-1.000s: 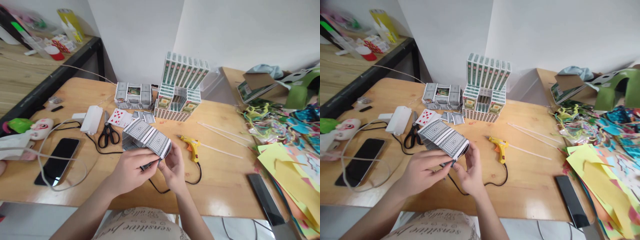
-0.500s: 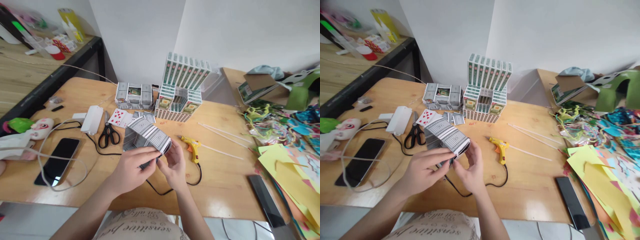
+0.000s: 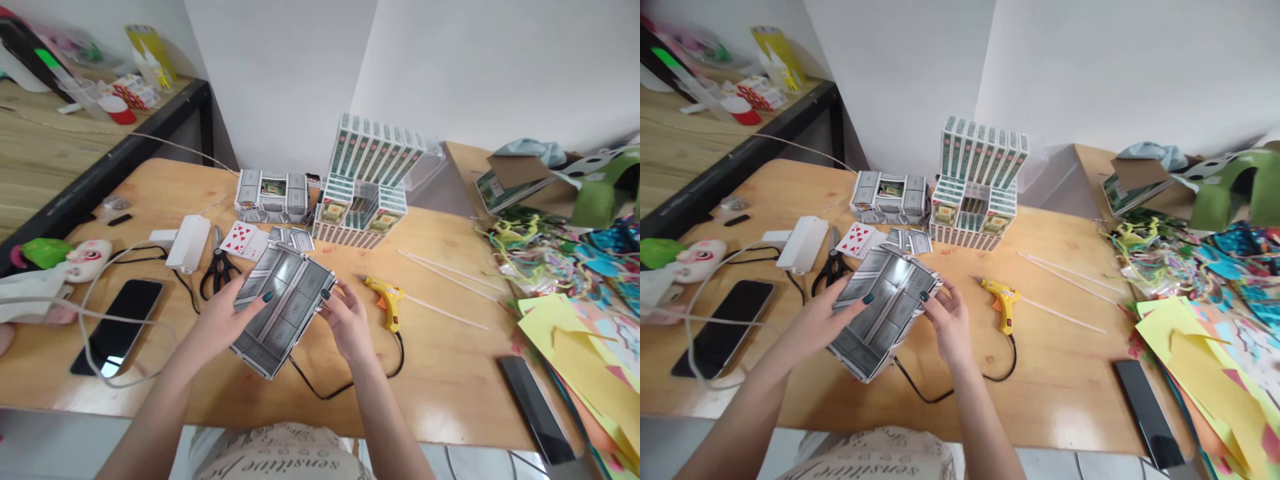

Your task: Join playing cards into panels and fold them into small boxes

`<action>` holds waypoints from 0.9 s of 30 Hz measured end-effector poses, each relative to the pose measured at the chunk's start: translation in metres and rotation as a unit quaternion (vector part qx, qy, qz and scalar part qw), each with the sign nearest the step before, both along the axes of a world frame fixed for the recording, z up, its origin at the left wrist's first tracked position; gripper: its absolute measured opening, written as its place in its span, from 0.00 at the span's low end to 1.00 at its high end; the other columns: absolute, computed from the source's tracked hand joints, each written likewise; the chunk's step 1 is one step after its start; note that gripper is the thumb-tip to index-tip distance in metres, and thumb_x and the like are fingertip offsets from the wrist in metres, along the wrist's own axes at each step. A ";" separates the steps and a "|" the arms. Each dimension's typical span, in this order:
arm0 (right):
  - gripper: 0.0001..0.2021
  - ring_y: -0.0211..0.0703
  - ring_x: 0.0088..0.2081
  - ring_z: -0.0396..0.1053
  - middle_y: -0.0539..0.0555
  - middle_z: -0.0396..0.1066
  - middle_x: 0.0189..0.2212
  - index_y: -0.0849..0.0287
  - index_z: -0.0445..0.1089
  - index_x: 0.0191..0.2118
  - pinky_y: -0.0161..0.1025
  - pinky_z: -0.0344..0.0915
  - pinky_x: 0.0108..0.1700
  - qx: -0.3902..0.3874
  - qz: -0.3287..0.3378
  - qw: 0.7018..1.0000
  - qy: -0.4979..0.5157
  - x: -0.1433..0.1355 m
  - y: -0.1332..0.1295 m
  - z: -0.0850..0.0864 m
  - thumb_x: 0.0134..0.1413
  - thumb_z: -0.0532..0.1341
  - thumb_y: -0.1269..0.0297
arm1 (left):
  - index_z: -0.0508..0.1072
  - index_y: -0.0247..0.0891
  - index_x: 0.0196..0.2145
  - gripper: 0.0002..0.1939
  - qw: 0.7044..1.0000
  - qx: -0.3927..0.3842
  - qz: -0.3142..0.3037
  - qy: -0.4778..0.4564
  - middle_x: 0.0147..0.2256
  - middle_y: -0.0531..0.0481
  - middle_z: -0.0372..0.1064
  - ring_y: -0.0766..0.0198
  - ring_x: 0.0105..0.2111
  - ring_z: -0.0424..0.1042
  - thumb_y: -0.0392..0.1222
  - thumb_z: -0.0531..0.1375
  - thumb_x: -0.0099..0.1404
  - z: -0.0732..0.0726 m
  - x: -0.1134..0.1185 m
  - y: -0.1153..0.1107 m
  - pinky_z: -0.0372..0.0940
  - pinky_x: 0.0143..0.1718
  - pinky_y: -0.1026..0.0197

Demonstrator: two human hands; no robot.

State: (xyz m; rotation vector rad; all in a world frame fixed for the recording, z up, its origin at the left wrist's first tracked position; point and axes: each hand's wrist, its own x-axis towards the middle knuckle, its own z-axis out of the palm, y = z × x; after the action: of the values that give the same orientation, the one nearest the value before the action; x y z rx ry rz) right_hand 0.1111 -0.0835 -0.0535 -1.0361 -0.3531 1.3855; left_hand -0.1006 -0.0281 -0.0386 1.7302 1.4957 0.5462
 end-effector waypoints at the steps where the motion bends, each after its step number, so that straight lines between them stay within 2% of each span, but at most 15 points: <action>1: 0.20 0.37 0.31 0.72 0.49 0.75 0.33 0.56 0.66 0.41 0.37 0.70 0.36 -0.003 0.004 1.000 0.007 0.000 0.000 0.000 0.41 0.71 0.64 | 0.69 0.39 0.55 0.29 0.999 -0.026 -0.010 -0.016 0.49 0.44 0.73 0.47 0.50 0.71 0.56 0.58 0.60 -0.003 -0.004 0.002 0.63 0.53 0.50; 6: 0.17 0.36 0.28 0.71 0.47 0.75 0.29 0.56 0.67 0.38 0.36 0.69 0.33 -0.022 -0.011 0.999 0.048 0.000 0.002 0.000 0.40 0.70 0.65 | 0.74 0.41 0.48 0.27 0.989 -0.101 -0.013 -0.104 0.44 0.45 0.76 0.49 0.49 0.72 0.61 0.58 0.58 -0.013 -0.019 0.008 0.67 0.49 0.56; 11: 0.15 0.35 0.30 0.72 0.47 0.75 0.30 0.56 0.70 0.36 0.35 0.69 0.34 -0.004 -0.007 0.998 0.069 0.003 0.003 0.002 0.39 0.71 0.67 | 0.76 0.42 0.46 0.26 0.991 -0.060 0.002 -0.121 0.46 0.45 0.75 0.50 0.51 0.71 0.62 0.57 0.59 -0.012 -0.013 0.011 0.65 0.51 0.57; 20: 0.13 0.40 0.33 0.71 0.50 0.75 0.33 0.55 0.73 0.37 0.37 0.67 0.38 0.028 0.033 0.995 0.091 0.011 0.003 0.009 0.42 0.66 0.60 | 0.70 0.41 0.55 0.29 0.997 -0.054 -0.005 -0.049 0.53 0.48 0.71 0.51 0.56 0.66 0.58 0.51 0.63 0.001 -0.007 0.008 0.61 0.56 0.57; 27: 0.12 0.41 0.34 0.71 0.52 0.75 0.34 0.56 0.74 0.36 0.40 0.69 0.39 0.018 0.035 0.997 0.064 0.012 0.004 0.008 0.43 0.67 0.60 | 0.74 0.42 0.50 0.27 0.995 -0.053 0.029 -0.079 0.47 0.47 0.75 0.48 0.54 0.68 0.59 0.54 0.60 0.004 -0.004 0.007 0.64 0.54 0.55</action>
State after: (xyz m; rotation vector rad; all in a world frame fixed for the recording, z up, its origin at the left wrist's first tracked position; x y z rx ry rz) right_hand 0.1230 -0.0790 -0.0451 -0.9078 -0.3214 1.4962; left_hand -0.1049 -0.0208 -0.0345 1.5305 1.4405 0.6079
